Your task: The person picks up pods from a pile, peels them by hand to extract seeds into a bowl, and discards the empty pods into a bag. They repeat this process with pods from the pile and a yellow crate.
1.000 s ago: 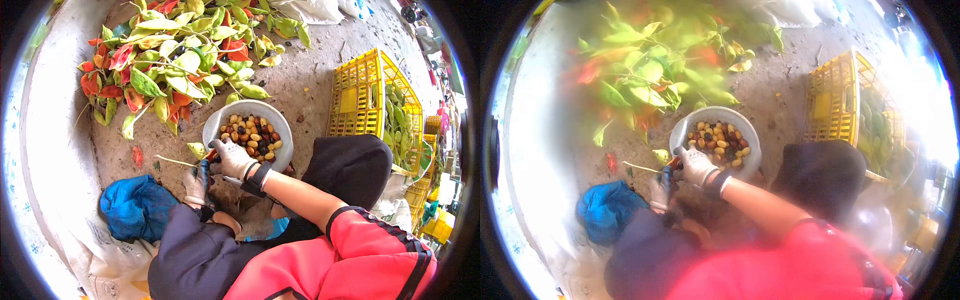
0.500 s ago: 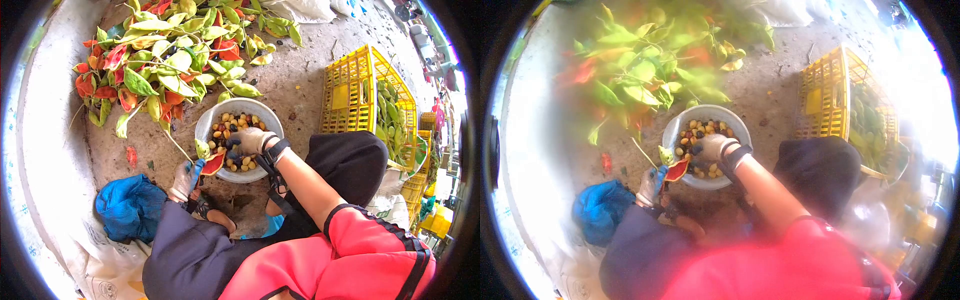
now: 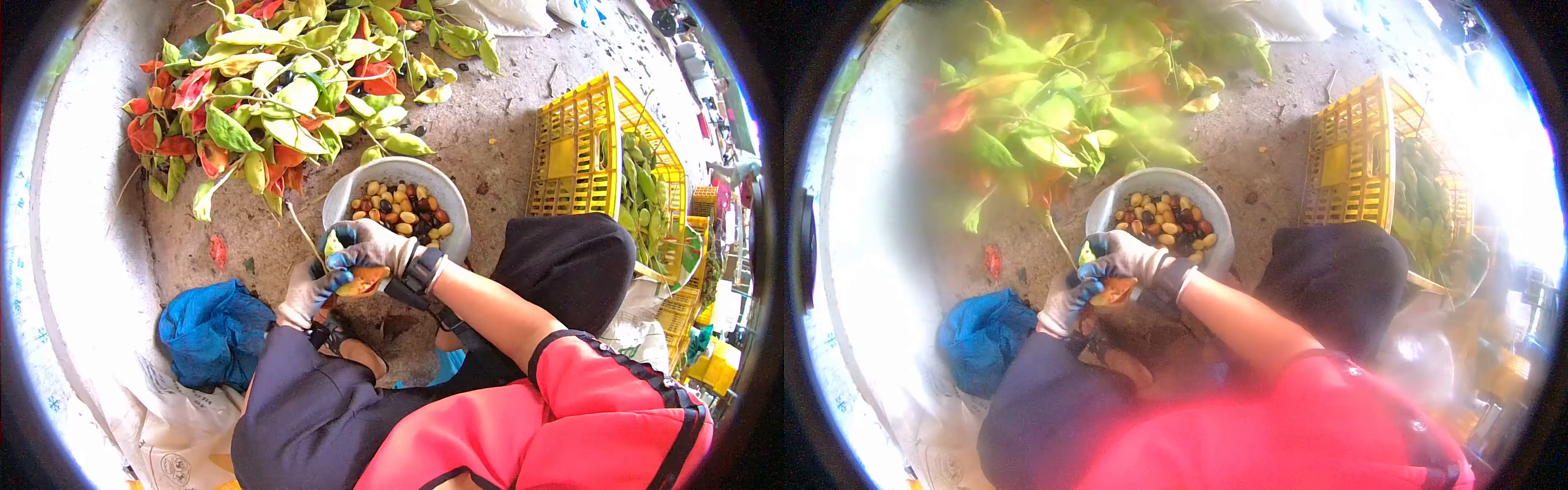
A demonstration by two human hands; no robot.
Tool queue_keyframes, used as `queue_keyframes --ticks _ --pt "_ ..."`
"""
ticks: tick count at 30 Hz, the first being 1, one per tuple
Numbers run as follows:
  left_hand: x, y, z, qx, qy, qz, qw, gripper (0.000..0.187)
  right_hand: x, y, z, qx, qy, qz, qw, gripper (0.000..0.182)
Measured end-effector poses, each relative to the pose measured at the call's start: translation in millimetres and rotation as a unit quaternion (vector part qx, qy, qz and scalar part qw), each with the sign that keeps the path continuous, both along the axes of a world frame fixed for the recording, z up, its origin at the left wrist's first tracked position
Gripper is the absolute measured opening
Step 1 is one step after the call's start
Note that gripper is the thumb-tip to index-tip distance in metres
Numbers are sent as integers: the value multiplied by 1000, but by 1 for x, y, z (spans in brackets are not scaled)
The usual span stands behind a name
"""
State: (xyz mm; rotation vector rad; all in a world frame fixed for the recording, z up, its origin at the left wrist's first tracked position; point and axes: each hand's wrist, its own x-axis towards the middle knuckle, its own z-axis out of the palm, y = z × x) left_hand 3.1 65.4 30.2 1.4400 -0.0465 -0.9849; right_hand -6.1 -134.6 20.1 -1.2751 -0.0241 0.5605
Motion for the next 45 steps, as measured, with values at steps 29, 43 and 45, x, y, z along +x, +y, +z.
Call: queue_keyframes --ticks 29,43,45 --pt "-28 -3 -25 -50 21 161 985 32 -18 27 24 29 35 -180 983 16" --pt "-27 -17 4 -37 -60 195 978 26 -19 38 26 192 124 -193 954 21" --pt "-26 -16 8 -14 -74 202 976 23 -15 34 24 -129 -226 -158 953 30"
